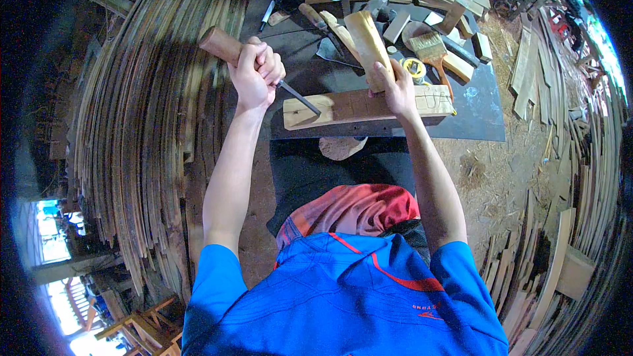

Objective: Carving letters or patterns into a piece of wood using a chisel and a mallet.

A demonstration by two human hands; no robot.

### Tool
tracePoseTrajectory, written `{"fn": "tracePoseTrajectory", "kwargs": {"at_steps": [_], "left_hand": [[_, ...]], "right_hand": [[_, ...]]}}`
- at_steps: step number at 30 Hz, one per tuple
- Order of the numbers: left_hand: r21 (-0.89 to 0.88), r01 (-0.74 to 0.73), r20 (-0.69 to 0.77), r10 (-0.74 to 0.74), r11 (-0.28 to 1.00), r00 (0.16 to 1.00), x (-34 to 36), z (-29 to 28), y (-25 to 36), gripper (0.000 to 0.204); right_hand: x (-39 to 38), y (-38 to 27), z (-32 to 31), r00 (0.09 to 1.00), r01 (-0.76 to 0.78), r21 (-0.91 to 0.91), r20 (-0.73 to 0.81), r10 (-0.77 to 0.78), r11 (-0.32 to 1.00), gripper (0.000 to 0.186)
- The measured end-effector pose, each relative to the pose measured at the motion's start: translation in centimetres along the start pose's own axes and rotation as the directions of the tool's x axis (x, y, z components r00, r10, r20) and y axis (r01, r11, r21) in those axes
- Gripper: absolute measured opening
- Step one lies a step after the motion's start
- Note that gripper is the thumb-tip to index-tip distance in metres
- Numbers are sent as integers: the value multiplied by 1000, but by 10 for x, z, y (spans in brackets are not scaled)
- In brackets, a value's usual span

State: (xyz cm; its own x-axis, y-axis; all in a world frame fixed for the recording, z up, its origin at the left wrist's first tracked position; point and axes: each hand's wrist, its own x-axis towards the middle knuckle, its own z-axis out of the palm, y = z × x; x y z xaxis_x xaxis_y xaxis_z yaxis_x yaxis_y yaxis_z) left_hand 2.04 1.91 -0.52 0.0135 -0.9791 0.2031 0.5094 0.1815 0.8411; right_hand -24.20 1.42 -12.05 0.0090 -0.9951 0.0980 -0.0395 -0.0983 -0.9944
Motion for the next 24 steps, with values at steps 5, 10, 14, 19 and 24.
{"fn": "tracePoseTrajectory", "kwargs": {"at_steps": [5, 10, 14, 19, 24], "left_hand": [[1, 22, 35, -22, 1000, 999, 3, 2, 0, 29], [-1, 57, 167, -56, 998, 984, 7, -4, 1, 30], [40, 98, 237, -105, 994, 966, 18, 1, -5, 30], [69, 53, 177, -65, 996, 982, 15, 12, -7, 30], [59, 33, 147, -41, 998, 988, 13, 20, -7, 31]], "right_hand": [[7, 16, -4, 999, 41, -73, -7, -42, 996, 43], [5, 11, 0, 998, 69, -44, 9, -68, 997, 43], [5, 13, -5, 999, 48, -43, 11, -47, 998, 44], [-1, 0, 1, 999, -3, 21, 39, 2, 1000, 44], [1, 3, -2, 1000, 0, 28, 31, -1, 1000, 41]]}}
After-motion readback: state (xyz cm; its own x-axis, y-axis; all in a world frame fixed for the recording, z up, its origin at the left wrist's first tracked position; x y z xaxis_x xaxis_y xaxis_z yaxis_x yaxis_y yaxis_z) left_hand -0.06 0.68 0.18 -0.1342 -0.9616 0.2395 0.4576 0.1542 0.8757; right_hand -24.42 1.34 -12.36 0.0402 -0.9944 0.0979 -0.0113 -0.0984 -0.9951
